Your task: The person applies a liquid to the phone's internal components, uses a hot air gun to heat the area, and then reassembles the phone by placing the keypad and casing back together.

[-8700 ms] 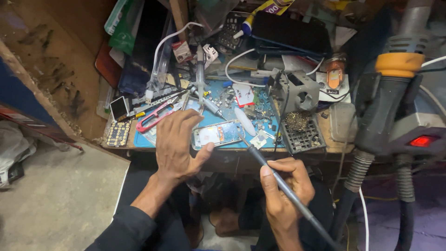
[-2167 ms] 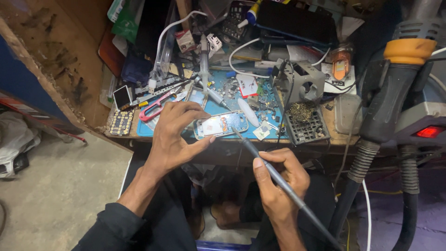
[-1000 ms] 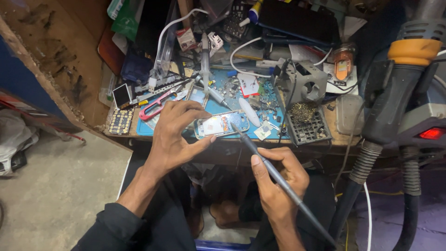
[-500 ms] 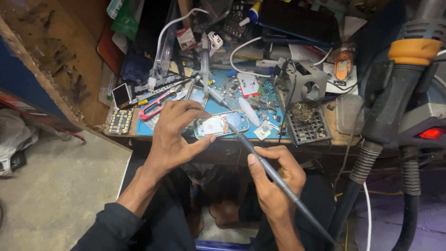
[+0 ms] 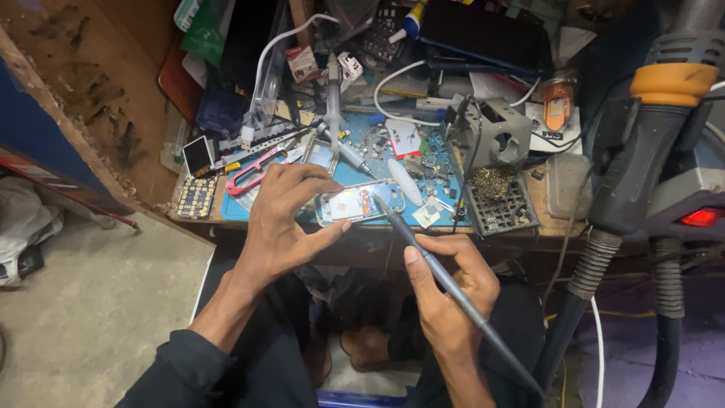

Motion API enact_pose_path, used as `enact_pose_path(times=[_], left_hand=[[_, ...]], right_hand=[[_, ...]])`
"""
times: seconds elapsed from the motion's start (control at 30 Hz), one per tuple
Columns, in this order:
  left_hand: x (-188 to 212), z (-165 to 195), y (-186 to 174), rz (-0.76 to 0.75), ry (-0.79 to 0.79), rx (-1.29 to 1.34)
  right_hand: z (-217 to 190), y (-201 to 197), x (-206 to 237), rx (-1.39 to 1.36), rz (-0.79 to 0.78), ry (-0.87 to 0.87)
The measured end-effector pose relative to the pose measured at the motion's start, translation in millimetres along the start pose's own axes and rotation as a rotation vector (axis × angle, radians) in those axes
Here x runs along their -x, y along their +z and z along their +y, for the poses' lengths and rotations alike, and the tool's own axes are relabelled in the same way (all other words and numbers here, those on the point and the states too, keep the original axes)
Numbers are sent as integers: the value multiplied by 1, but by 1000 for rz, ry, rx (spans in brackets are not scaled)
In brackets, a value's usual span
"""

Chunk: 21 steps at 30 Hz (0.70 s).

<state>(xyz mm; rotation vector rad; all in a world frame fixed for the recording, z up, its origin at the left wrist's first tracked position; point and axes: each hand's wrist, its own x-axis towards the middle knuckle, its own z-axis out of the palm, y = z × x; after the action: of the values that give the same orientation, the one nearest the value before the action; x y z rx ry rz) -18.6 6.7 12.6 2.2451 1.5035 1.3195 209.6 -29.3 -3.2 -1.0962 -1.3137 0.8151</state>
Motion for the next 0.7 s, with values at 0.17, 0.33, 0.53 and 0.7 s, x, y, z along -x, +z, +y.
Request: enact_pose_path(times=[0.17, 0.33, 0.53, 0.7], left_hand=[[0, 0, 0, 5, 5, 4], [-1, 0, 1, 3, 0, 0], [-1, 0, 0, 1, 7, 3], [-1, 0, -1, -1, 8, 4]], right_hand=[[-1, 1, -1, 41, -10, -27], [-1, 1, -2, 57, 3, -7], [0, 3, -3, 57, -6, -15], [0, 3, -3, 27, -15, -38]])
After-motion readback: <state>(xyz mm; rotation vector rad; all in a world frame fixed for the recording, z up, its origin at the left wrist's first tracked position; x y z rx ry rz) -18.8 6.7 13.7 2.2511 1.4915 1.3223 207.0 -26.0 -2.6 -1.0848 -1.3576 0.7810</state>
